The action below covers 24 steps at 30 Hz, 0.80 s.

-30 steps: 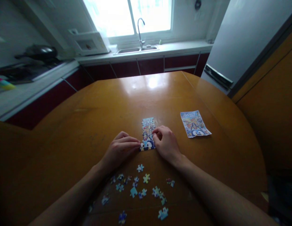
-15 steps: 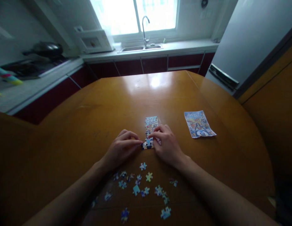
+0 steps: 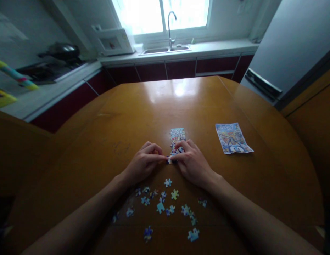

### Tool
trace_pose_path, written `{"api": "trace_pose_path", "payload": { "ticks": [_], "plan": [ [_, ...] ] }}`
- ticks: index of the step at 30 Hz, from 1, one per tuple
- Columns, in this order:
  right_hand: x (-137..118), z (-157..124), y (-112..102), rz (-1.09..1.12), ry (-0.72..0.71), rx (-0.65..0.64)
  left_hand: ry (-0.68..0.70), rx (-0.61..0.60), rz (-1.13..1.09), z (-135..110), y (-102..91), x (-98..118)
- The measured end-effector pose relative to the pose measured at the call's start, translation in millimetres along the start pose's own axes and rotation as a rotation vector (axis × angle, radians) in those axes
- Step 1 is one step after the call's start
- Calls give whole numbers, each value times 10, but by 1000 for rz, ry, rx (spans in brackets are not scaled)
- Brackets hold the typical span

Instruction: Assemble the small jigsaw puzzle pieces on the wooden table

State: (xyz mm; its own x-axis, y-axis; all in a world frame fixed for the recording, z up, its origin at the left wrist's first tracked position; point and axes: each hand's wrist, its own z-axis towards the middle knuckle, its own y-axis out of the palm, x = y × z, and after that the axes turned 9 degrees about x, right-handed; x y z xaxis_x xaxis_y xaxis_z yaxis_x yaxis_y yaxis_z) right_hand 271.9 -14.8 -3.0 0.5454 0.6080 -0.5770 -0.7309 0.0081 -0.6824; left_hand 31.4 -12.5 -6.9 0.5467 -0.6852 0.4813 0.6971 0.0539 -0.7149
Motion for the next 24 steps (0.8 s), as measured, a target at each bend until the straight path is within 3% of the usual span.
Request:
{"api": "trace_pose_path", "payload": {
  "ticks": [24],
  "plan": [
    [0, -6, -5, 42, -19, 24, 17, -4, -3, 7, 10, 7]
  ]
}}
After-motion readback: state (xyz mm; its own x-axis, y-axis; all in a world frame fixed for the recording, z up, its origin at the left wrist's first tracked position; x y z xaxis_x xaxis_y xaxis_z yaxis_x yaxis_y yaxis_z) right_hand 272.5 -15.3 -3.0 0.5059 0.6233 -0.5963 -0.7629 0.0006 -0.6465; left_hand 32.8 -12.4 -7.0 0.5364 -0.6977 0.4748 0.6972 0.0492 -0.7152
